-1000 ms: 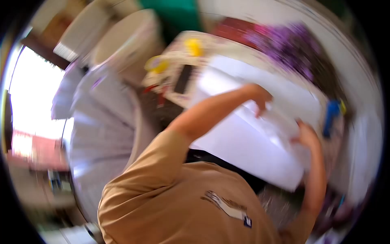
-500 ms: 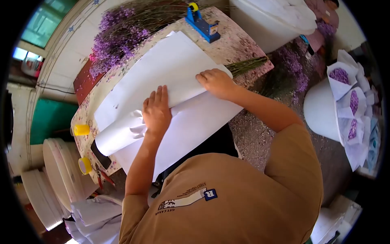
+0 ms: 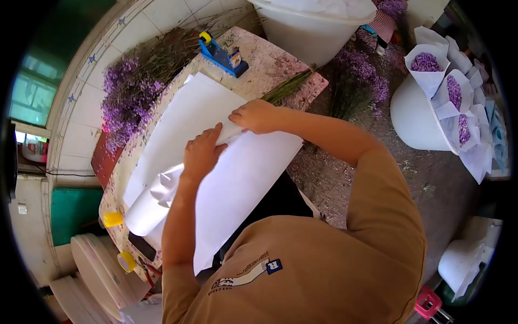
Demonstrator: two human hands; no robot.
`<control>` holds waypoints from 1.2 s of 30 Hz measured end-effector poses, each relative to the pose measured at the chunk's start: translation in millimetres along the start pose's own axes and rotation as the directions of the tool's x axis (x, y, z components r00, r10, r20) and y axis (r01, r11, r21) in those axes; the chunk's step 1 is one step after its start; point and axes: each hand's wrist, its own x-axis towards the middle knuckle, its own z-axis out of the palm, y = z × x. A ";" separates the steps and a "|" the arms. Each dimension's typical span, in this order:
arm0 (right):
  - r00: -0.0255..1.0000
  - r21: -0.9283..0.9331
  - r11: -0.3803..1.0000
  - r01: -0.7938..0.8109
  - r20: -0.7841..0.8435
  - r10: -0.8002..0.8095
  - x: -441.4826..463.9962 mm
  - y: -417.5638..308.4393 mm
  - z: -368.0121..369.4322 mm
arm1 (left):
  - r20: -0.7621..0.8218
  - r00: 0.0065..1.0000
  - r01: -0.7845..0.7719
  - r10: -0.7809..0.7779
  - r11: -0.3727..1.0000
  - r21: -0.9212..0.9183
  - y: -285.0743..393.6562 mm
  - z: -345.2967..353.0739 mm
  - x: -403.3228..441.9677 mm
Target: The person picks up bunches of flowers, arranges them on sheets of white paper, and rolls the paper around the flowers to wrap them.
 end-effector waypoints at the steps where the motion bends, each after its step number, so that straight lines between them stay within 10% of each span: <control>1: 0.976 0.115 0.989 -0.095 0.207 0.070 7.4 5.0 -8.1 | 0.095 0.995 0.011 -0.008 0.999 -0.038 -7.6 -11.5 9.5; 5: 0.982 0.065 0.994 -0.093 0.168 0.081 19.6 25.6 11.0 | 0.154 0.987 -0.041 0.048 0.998 -0.045 -35.7 -11.0 33.7; 8: 0.947 -0.169 0.983 0.071 -0.299 -0.119 6.7 25.7 40.1 | 0.007 0.985 -0.168 0.175 0.934 0.315 -29.8 12.7 24.6; 16: 0.959 0.000 1.000 -0.017 0.284 0.016 38.8 9.6 -31.6 | -0.134 0.980 -0.083 0.148 0.912 0.402 26.2 36.8 -18.3; 20: 0.931 0.005 1.000 -0.007 0.364 0.005 46.0 13.4 -28.5 | -0.203 0.971 0.141 -0.123 0.987 0.078 49.0 11.9 4.9; 25: 0.871 0.129 0.980 -0.154 0.486 0.073 31.1 19.4 -38.0 | 0.532 0.832 0.316 -0.159 0.924 -0.217 32.4 -13.7 91.8; 30: 0.988 0.538 0.829 -0.153 0.056 0.146 23.0 82.4 -73.4 | 0.492 0.867 0.134 0.083 0.911 -0.391 5.6 -28.8 153.7; 32: 0.888 0.869 0.488 -0.087 -0.154 0.433 39.9 104.5 -106.2 | 0.489 0.860 0.112 0.146 0.881 -0.460 0.1 -39.1 176.2; 36: 0.753 0.797 0.513 -0.319 -0.116 0.648 90.2 171.2 -89.0 | 0.571 0.813 0.177 0.113 0.886 -0.428 2.3 -43.0 204.5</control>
